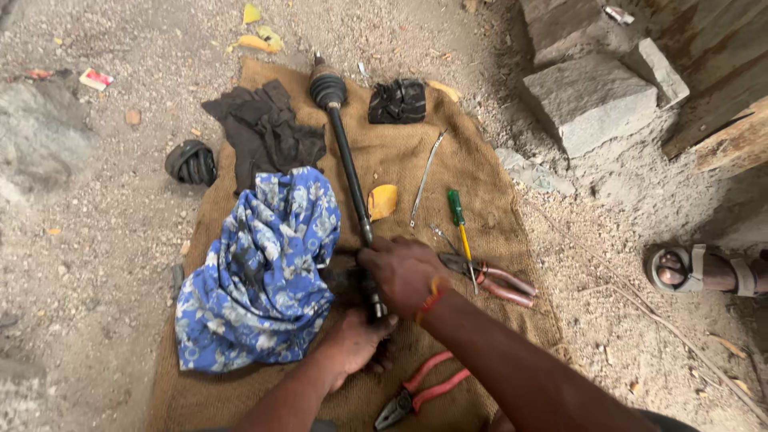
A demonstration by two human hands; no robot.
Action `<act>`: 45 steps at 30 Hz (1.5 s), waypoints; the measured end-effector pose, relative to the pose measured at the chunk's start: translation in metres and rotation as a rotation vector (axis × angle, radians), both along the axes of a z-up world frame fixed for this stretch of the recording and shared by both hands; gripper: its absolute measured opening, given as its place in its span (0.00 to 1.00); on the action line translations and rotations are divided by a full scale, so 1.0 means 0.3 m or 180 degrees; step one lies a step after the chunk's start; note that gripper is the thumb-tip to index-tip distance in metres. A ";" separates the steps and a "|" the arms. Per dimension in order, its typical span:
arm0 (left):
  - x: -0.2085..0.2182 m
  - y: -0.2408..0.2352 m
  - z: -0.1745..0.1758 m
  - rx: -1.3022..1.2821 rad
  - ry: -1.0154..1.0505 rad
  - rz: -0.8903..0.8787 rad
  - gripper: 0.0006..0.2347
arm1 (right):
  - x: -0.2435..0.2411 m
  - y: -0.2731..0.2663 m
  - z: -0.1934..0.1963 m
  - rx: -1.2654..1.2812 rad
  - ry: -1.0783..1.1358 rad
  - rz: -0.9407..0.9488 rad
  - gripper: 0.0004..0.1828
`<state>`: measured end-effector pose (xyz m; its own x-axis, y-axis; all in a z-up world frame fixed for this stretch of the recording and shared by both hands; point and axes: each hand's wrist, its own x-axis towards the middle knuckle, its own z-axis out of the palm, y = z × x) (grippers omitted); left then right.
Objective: The person is working on a mechanical shaft, likely a driveshaft, using a metal file to smooth or shape a specific section. They hold the shaft steady with one hand while filing with the other, occasionally rotating the part to access different areas.
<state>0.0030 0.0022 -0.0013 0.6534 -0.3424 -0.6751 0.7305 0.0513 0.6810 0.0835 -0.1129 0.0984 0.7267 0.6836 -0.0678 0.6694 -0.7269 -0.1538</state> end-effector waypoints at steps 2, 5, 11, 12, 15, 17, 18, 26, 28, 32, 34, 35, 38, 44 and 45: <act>-0.009 0.002 -0.002 0.0020 -0.0014 -0.0014 0.14 | 0.019 0.022 0.011 -0.0434 -0.0007 0.0152 0.17; -0.004 0.004 0.013 0.0101 0.0032 -0.0051 0.14 | 0.006 -0.072 0.013 0.0255 0.0177 -0.0099 0.28; 0.004 0.001 0.022 0.0058 0.0065 -0.0081 0.13 | -0.022 -0.304 -0.041 0.0427 -0.0081 -0.0407 0.08; 0.000 -0.006 0.019 0.0049 0.0037 -0.0064 0.13 | -0.025 -0.319 -0.046 0.0605 -0.0152 -0.0549 0.08; -0.013 0.011 0.005 0.0013 -0.0079 -0.0002 0.13 | -0.016 -0.273 -0.074 0.0958 -0.0121 -0.0426 0.09; 0.001 -0.004 0.006 -0.0004 -0.0132 -0.0014 0.12 | -0.013 -0.251 -0.076 0.0967 -0.0196 -0.0362 0.10; 0.005 -0.012 0.009 0.0019 -0.0130 -0.0009 0.12 | -0.027 -0.238 -0.080 0.0916 -0.0302 -0.0392 0.11; 0.001 0.003 0.009 0.0136 -0.0017 -0.0009 0.11 | -0.036 -0.106 -0.048 0.0411 -0.0197 -0.0207 0.20; -0.003 -0.003 -0.005 0.0124 0.0030 0.0000 0.12 | -0.036 -0.045 -0.055 0.0027 -0.0148 -0.0200 0.20; -0.010 -0.012 -0.015 0.0226 -0.0293 0.0006 0.12 | -0.018 0.023 -0.061 0.0028 -0.0328 0.0157 0.13; -0.012 -0.007 0.002 0.0384 -0.0307 -0.0008 0.11 | -0.020 0.019 -0.050 0.0006 -0.0342 0.0237 0.15; -0.010 -0.006 0.008 0.0275 -0.0279 0.0006 0.11 | -0.018 0.001 -0.043 0.0068 -0.0232 0.0142 0.20; -0.021 0.004 0.018 0.0100 -0.0152 0.0055 0.13 | -0.015 -0.111 -0.010 0.0166 -0.0002 -0.0108 0.25; -0.007 -0.001 0.040 0.0265 -0.0174 -0.0041 0.11 | -0.039 -0.133 -0.002 0.0043 -0.0101 -0.0104 0.23; -0.007 -0.001 0.033 0.0290 -0.0179 -0.0077 0.12 | -0.038 -0.110 0.001 0.0055 -0.0032 -0.0105 0.25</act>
